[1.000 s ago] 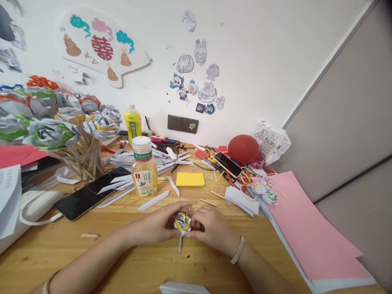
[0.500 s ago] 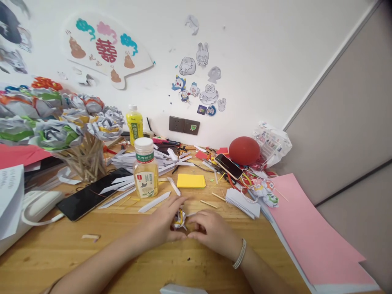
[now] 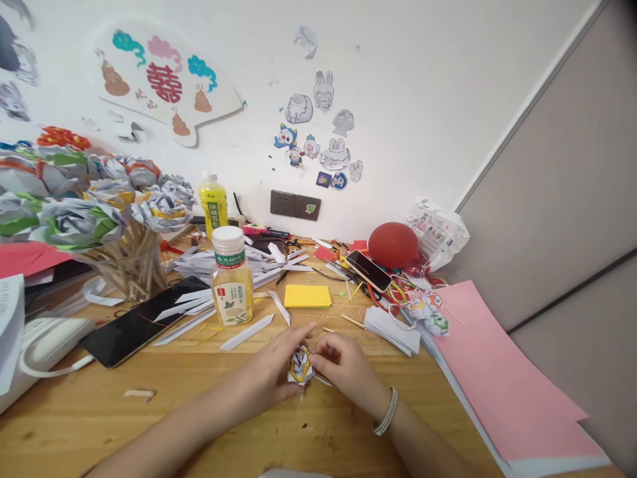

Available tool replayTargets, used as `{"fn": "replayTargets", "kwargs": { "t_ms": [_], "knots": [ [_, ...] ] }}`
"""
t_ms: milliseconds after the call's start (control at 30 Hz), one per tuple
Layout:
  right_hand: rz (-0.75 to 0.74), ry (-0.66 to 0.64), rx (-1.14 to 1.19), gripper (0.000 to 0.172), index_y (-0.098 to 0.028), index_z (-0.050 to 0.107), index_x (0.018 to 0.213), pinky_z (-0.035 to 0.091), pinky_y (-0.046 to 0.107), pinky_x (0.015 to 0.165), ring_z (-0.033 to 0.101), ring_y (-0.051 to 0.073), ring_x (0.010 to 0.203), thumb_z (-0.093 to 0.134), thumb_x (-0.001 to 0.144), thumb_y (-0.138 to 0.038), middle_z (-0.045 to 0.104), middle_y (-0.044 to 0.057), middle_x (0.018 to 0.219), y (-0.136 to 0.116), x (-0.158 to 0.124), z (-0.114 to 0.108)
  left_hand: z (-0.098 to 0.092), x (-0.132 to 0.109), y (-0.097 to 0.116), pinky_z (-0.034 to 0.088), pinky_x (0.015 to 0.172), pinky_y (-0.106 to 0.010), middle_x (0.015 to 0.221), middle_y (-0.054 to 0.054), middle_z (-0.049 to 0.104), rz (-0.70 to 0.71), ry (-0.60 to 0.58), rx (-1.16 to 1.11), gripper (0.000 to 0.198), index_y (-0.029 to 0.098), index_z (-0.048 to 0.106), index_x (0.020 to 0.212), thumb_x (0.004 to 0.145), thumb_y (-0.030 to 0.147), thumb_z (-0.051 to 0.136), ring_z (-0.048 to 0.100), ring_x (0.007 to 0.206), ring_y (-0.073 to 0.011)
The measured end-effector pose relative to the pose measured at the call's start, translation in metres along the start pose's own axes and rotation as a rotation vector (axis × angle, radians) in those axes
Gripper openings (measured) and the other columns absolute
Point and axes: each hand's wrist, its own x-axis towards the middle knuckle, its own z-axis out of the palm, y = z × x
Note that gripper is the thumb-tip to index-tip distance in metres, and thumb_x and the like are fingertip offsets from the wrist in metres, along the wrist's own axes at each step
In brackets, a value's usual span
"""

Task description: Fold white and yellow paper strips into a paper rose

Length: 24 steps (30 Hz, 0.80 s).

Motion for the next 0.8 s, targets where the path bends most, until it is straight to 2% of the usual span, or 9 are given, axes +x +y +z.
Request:
{"fn": "replayTargets", "kwargs": {
  "t_ms": [133, 333, 400, 533, 667, 800],
  "knots": [
    [0.039, -0.08, 0.182, 0.021, -0.015, 0.054, 0.069, 0.037, 0.021, 0.055, 0.046, 0.01, 0.058, 0.058, 0.079, -0.033, 0.051, -0.003, 0.063, 0.003, 0.002, -0.002, -0.002, 0.0, 0.002, 0.033, 0.104, -0.044, 0.139, -0.007, 0.036, 0.016, -0.023, -0.024, 0.09, 0.035, 0.018, 0.137, 0.067, 0.0, 0.062, 0.036, 0.126, -0.026],
    [0.055, -0.104, 0.19, 0.017, -0.015, 0.055, 0.069, 0.037, 0.021, 0.055, 0.047, 0.011, 0.058, 0.055, 0.081, -0.027, 0.053, -0.002, 0.064, 0.006, 0.003, -0.003, -0.004, 0.002, 0.006, 0.032, 0.104, -0.044, 0.137, -0.007, 0.039, -0.002, -0.049, -0.065, 0.086, 0.032, 0.022, 0.136, 0.067, -0.001, 0.06, 0.036, 0.126, -0.0259],
    [0.051, -0.072, 0.11, 0.012, -0.015, 0.056, 0.071, 0.036, 0.021, 0.054, 0.048, 0.011, 0.058, 0.056, 0.081, -0.022, 0.053, -0.003, 0.064, 0.005, 0.002, -0.001, -0.002, 0.003, 0.006, 0.031, 0.105, -0.044, 0.138, -0.008, 0.038, -0.014, -0.056, -0.079, 0.085, 0.031, 0.022, 0.136, 0.067, -0.001, 0.06, 0.036, 0.126, -0.0258],
    [-0.029, 0.072, -0.235, 0.01, -0.017, 0.058, 0.07, 0.036, 0.023, 0.061, 0.05, 0.013, 0.067, 0.061, 0.077, -0.012, 0.056, -0.002, 0.067, -0.002, -0.001, 0.002, 0.0, 0.003, 0.005, 0.032, 0.104, -0.044, 0.137, -0.008, 0.039, -0.048, -0.037, -0.098, 0.087, 0.031, 0.02, 0.137, 0.066, 0.0, 0.061, 0.038, 0.125, -0.0258],
    [-0.16, 0.083, -0.444, 0.01, -0.018, 0.057, 0.073, 0.037, 0.026, 0.067, 0.052, 0.015, 0.074, 0.057, 0.081, -0.013, 0.059, 0.0, 0.074, -0.01, -0.005, 0.003, 0.0, 0.003, 0.005, 0.033, 0.103, -0.043, 0.135, -0.008, 0.042, -0.04, -0.039, -0.101, 0.087, 0.031, 0.02, 0.137, 0.066, 0.002, 0.062, 0.039, 0.124, -0.0259],
    [-0.224, 0.073, -0.602, 0.013, -0.018, 0.057, 0.072, 0.038, 0.028, 0.067, 0.052, 0.017, 0.074, 0.053, 0.084, -0.013, 0.06, 0.002, 0.075, -0.01, -0.007, 0.005, 0.0, 0.003, 0.004, 0.033, 0.103, -0.044, 0.136, -0.009, 0.04, -0.046, -0.041, -0.086, 0.084, 0.03, 0.021, 0.136, 0.068, 0.003, 0.061, 0.038, 0.124, -0.0262]
  ]
}}
